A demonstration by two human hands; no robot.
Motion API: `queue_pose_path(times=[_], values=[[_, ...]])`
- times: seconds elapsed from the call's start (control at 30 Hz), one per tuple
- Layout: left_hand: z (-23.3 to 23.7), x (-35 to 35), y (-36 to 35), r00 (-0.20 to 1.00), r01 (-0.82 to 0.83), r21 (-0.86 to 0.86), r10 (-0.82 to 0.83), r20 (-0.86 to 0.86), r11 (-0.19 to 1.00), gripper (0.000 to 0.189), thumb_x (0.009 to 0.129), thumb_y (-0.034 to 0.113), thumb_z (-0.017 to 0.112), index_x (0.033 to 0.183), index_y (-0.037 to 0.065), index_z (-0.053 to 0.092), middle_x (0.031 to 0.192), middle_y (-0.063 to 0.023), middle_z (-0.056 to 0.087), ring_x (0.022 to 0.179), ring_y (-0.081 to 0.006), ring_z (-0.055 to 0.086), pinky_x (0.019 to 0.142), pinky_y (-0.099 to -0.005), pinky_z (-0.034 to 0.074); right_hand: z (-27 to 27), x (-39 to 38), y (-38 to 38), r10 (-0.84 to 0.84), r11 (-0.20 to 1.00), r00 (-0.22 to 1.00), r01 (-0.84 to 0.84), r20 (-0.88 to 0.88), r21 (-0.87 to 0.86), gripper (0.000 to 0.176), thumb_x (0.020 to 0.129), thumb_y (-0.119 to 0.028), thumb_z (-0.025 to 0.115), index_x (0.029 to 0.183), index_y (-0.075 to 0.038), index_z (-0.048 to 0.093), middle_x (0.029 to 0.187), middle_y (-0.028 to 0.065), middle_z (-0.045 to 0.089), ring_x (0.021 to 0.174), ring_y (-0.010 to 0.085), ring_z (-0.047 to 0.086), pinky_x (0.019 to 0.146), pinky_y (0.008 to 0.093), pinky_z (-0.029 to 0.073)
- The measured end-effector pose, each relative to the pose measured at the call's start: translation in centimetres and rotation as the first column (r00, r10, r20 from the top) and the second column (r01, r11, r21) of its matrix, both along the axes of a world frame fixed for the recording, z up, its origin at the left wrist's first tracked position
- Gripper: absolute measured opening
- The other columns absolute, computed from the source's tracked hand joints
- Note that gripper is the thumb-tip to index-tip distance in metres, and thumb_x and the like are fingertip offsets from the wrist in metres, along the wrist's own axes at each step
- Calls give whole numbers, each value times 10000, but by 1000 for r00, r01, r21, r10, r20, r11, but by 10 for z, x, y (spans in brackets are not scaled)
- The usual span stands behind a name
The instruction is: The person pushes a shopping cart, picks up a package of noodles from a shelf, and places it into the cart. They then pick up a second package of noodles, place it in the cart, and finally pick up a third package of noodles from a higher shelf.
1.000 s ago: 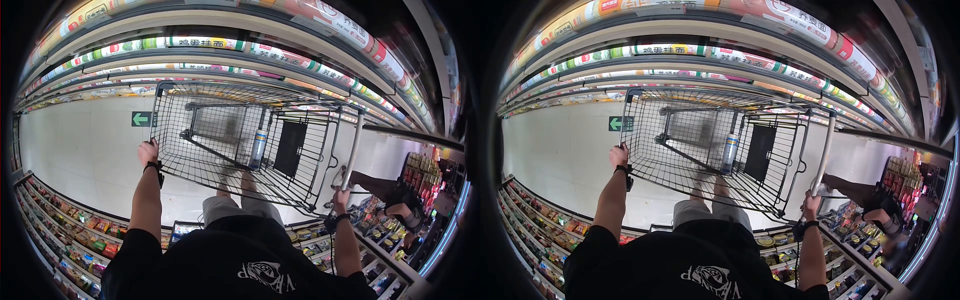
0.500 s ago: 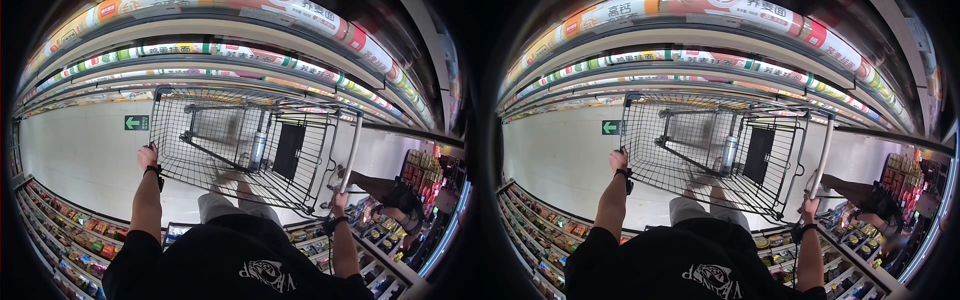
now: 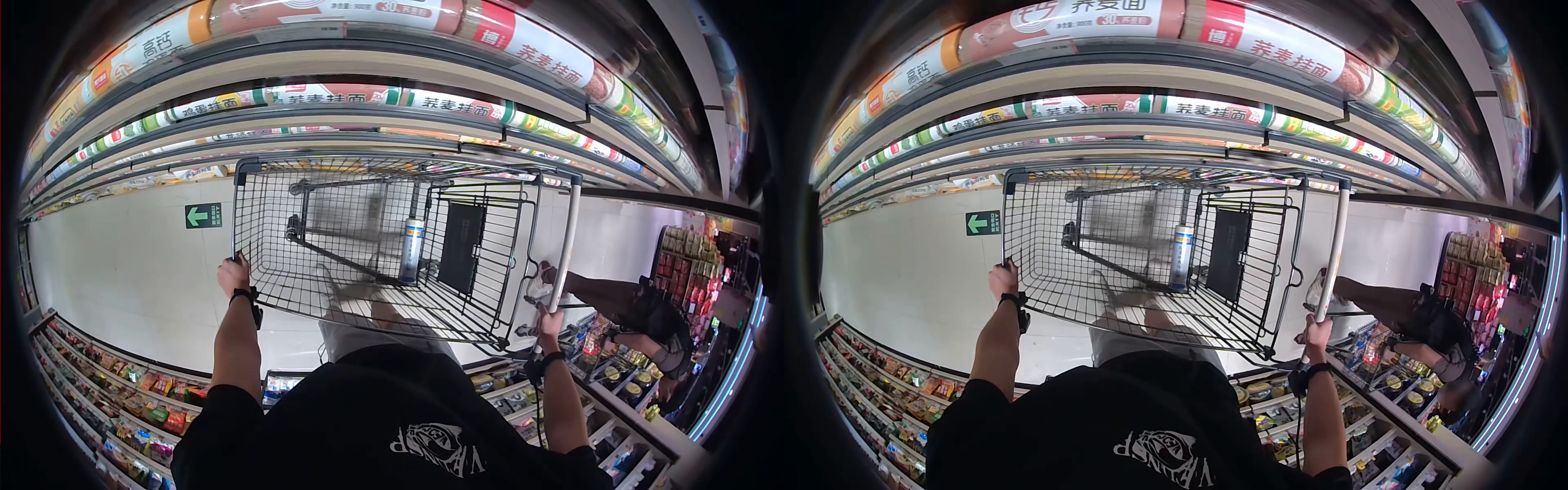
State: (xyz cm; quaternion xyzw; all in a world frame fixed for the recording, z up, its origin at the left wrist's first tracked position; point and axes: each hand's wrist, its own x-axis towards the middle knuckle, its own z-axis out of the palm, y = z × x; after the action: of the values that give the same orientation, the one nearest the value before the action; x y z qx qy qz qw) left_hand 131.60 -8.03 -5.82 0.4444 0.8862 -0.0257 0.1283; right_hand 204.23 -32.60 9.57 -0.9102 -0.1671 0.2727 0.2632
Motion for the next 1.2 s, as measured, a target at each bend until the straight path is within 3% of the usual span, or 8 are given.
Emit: queue_pose_path(times=[0.23, 0.33, 0.43, 0.73, 0.77, 0.97, 1.07, 1.2], values=[[0, 34, -19, 1000, -17, -21, 16, -24, 1000, 415, 871, 405, 609, 847, 10, 736, 830, -244, 691, 803, -418, 680, 749, -485, 547, -10, 47, -15, -48, 998, 999, 48, 3, -40, 328, 864, -167, 619, 608, -44, 454, 467, 34, 447, 324, 156, 450, 306, 328, 355], [5, 48, -25, 999, -30, -24, 30, -11, 999, 422, 870, 400, 606, 839, 0, 735, 828, -244, 691, 805, -415, 682, 748, -483, 548, -5, 59, -16, 2, 998, 1000, -3, -30, -59, 306, 863, -163, 602, 624, -39, 457, 469, 38, 450, 327, 157, 454, 306, 333, 369], [9, 59, -32, 999, -43, -25, 43, 0, 999, 425, 871, 397, 602, 835, -6, 733, 818, -249, 688, 799, -418, 681, 747, -484, 547, -4, 67, -13, 7, 999, 1000, -7, 17, -54, 362, 837, -135, 621, 543, -34, 434, 448, 39, 456, 335, 178, 499, 317, 345, 374], [7, 78, -50, 998, -61, -23, 62, 8, 998, 428, 870, 393, 603, 825, -14, 728, 806, -261, 681, 793, -427, 678, 741, -488, 550, -16, 103, -26, 119, 993, 991, -118, 60, -26, 308, 834, -133, 617, 582, -47, 461, 455, 28, 453, 349, 148, 477, 320, 335, 362], [9, 79, -48, 998, -61, -24, 61, 12, 998, 429, 869, 395, 604, 823, -13, 728, 806, -260, 682, 793, -427, 677, 740, -489, 550, -45, 129, -47, 165, 986, 970, -160, 181, -40, 307, 832, -134, 617, 581, -49, 461, 456, 27, 459, 351, 141, 474, 325, 335, 357], [5, 70, -37, 999, -48, -15, 48, 1, 999, 430, 869, 399, 613, 836, -15, 725, 815, -262, 683, 793, -424, 680, 734, -493, 549, -22, 97, -28, 77, 996, 984, -70, 158, -54, 329, 832, -144, 615, 575, -37, 440, 455, 33, 458, 340, 150, 473, 325, 337, 366], [2, 63, -33, 998, -54, -12, 54, 10, 998, 423, 867, 391, 621, 839, -19, 722, 823, -265, 684, 795, -426, 679, 729, -492, 547, -18, 86, -24, 112, 993, 984, -105, 139, -50, 335, 834, -147, 612, 574, -42, 430, 446, 30, 442, 329, 157, 469, 314, 332, 366], [1, 49, -31, 999, -48, -19, 48, 2, 999, 408, 858, 384, 640, 848, -15, 720, 834, -258, 685, 806, -425, 674, 733, -490, 545, -8, 66, -16, 37, 998, 999, -36, 17, -54, 341, 842, -157, 608, 572, -51, 429, 440, 34, 438, 322, 163, 470, 302, 328, 364]])
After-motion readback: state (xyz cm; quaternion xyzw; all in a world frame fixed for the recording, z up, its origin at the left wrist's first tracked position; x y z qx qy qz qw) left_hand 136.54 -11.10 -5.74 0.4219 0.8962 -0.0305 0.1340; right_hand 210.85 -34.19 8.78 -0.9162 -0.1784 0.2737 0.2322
